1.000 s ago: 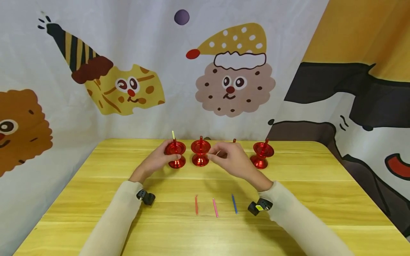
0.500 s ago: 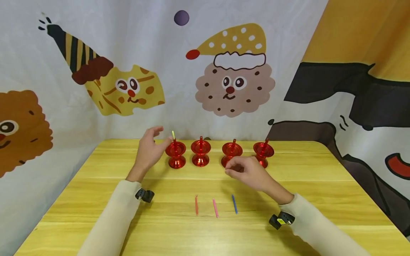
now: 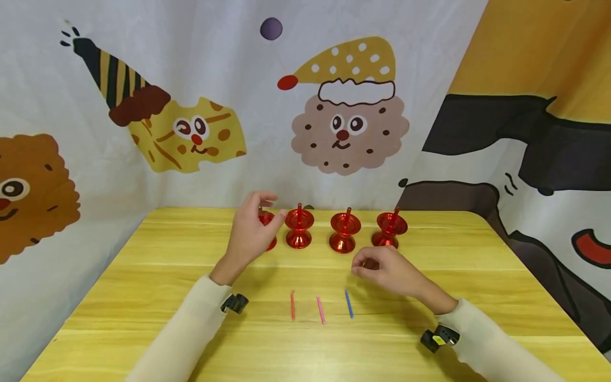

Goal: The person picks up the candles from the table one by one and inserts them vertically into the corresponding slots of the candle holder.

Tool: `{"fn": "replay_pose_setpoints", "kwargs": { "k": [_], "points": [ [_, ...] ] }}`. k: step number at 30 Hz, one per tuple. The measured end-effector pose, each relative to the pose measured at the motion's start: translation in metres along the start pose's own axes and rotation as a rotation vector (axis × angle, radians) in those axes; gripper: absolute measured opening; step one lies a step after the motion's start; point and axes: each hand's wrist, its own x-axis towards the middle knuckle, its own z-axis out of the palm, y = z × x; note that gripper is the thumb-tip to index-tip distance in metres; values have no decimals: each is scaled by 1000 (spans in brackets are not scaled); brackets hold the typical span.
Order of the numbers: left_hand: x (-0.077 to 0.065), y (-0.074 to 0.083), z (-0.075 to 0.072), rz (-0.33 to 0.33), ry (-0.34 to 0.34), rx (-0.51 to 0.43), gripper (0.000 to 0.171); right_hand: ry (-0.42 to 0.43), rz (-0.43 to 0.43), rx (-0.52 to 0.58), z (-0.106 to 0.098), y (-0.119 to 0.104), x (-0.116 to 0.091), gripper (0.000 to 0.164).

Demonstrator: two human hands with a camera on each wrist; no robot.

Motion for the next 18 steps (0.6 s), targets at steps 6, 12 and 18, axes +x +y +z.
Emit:
{"fn": "replay_pose_setpoints", "kwargs": {
  "k": [6, 12, 18],
  "points": [
    [-12, 8, 23, -147, -200, 53, 65, -27, -24, 13, -3, 2, -4, 11],
    [-15, 5, 37, -194, -289, 86, 82, -57, -46, 35, -1, 2, -5, 8],
    [-13, -26, 56, -166, -308, 110, 91, -109, -24, -13, -2, -1, -3, 8]
  ]
}}
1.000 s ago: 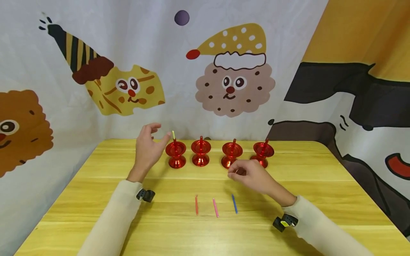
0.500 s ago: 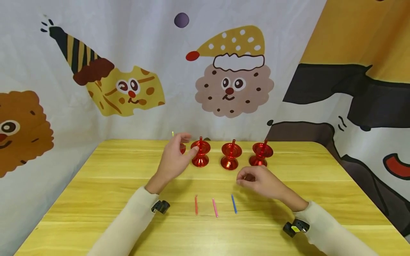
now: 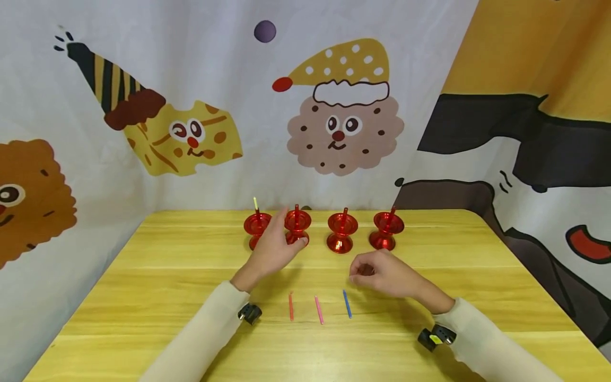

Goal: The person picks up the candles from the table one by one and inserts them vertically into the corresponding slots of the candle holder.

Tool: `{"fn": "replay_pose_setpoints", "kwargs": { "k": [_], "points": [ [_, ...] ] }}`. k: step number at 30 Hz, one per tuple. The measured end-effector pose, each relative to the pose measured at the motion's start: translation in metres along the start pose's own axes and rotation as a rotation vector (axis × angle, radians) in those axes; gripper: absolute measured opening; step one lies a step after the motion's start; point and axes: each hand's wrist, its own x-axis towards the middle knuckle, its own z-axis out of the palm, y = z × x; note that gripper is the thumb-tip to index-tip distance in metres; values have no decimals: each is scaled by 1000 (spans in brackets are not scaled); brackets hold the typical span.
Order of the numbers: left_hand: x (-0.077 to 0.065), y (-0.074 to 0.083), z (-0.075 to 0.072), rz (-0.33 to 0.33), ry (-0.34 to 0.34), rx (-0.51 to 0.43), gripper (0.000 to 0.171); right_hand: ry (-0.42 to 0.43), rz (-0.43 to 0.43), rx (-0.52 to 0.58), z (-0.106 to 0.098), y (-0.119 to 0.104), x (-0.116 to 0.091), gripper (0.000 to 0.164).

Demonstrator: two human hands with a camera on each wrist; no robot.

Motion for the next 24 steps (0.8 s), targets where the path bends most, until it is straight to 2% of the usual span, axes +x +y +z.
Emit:
{"fn": "replay_pose_setpoints", "kwargs": {
  "k": [2, 3, 7, 11, 14, 19, 21, 24],
  "points": [
    [4, -1, 3, -1, -13, 11, 94, -29, 6, -33, -1, -1, 0, 11],
    [3, 4, 2, -19, -32, 0, 96, -44, 8, -46, -1, -2, -1, 12],
    [8, 8, 5, -89, -81, -36, 103, -101, 12, -46, 2, -3, -3, 18],
    [18, -14, 19, -99, -74, -37, 108, -123, -7, -27, 8, -2, -5, 23],
    [23, -24, 23, -95, -73, -55, 108, -122, -14, -22, 12, -1, -5, 28],
    [20, -8, 14, -150, -102, -103, 105, -125, -19, -45, 19, -2, -3, 35],
    [18, 3, 8, -185, -121, -133, 102, -130, -21, -47, 20, -3, -3, 35],
    [19, 9, 4, -232, -159, -163, 102, -145, -23, -22, 19, -3, -2, 30]
  ]
}}
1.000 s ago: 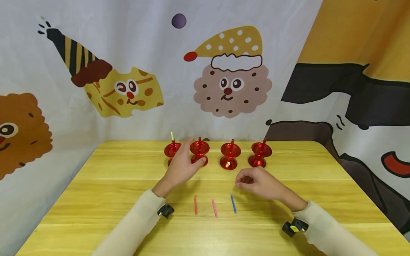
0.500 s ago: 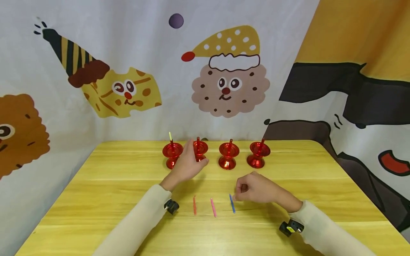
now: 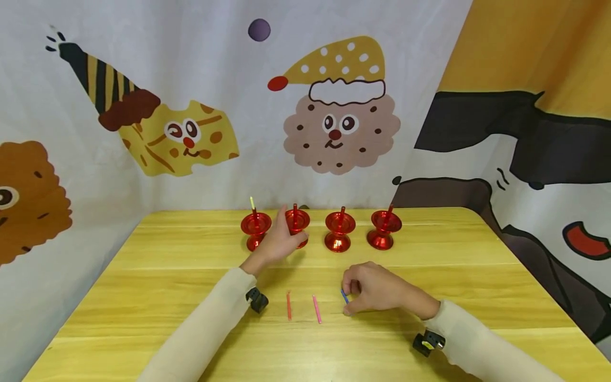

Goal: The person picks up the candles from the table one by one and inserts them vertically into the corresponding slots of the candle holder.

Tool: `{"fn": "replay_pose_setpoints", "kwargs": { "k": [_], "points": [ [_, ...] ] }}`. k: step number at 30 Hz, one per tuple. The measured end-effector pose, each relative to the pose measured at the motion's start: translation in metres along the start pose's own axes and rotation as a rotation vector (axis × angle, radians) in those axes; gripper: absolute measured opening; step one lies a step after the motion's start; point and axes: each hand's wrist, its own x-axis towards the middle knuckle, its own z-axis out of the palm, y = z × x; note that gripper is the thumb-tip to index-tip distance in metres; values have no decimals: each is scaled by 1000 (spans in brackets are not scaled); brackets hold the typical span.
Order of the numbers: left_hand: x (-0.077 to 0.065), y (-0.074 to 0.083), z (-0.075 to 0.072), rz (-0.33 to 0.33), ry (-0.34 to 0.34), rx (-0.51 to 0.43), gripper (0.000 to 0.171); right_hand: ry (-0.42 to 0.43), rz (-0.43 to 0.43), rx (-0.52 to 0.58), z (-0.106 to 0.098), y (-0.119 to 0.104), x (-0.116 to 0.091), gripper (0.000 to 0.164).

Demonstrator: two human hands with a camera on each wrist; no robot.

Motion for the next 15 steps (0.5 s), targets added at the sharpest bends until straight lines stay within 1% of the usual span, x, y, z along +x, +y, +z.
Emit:
{"fn": "replay_pose_setpoints", "kwargs": {
  "k": [3, 5, 6, 9, 12, 15],
  "points": [
    [0, 1, -3, -58, -30, 6, 103, -30, -8, 69, -4, 4, 0, 26],
    [1, 0, -4, -82, -45, 11, 102, -54, -10, 118, -8, 9, -1, 24],
    [-1, 3, -6, -99, -51, 7, 101, -67, -3, 146, -10, 12, -1, 25],
    [-2, 2, -7, -111, -63, -8, 98, -100, 30, 212, -14, 20, -2, 28],
    [2, -3, -7, -117, -68, -19, 101, -123, 67, 249, -17, 26, -2, 32],
    [12, -13, -3, -123, -79, -37, 104, -128, 88, 243, -19, 29, -1, 33]
  ]
}}
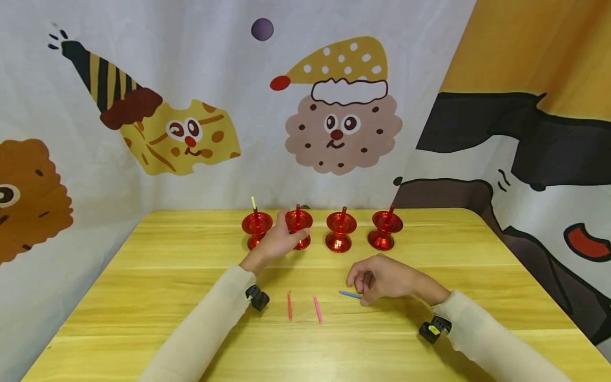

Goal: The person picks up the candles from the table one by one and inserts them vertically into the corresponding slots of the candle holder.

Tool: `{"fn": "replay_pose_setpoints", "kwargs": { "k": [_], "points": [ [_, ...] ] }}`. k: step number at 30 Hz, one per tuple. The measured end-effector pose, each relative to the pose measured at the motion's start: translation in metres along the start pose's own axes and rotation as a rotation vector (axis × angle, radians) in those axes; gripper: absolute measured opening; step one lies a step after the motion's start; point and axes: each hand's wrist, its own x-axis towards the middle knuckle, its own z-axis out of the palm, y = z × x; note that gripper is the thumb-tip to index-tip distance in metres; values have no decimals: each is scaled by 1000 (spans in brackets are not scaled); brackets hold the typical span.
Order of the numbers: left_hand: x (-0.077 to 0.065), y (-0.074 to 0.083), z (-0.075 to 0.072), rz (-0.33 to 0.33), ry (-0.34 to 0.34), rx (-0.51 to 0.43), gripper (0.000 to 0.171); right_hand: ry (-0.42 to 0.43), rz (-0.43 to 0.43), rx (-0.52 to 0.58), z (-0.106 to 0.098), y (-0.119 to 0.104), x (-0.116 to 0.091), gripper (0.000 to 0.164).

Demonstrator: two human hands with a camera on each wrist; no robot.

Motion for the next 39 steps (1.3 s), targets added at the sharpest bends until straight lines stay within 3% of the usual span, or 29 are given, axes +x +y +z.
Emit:
{"fn": "replay_pose_setpoints", "kwargs": {
  "k": [4, 12, 21, 26, 39],
  "points": [
    [6, -6, 2, -4, -14, -14, 102, 8, -14, -31, 0, 0, 0, 32],
    [-10, 9, -4, 11, -9, 6, 96, 20, -27, -92, -2, -6, 2, 30],
    [1, -3, -2, -9, -29, -67, 98, 5, -86, -201, -3, -10, 1, 24],
    [-16, 9, -3, 11, -25, -62, 94, 19, -110, -264, 0, -14, 1, 24],
    [-19, 12, -2, 9, -29, -100, 90, 175, -219, -195, -2, -13, 18, 18]
  ]
}}
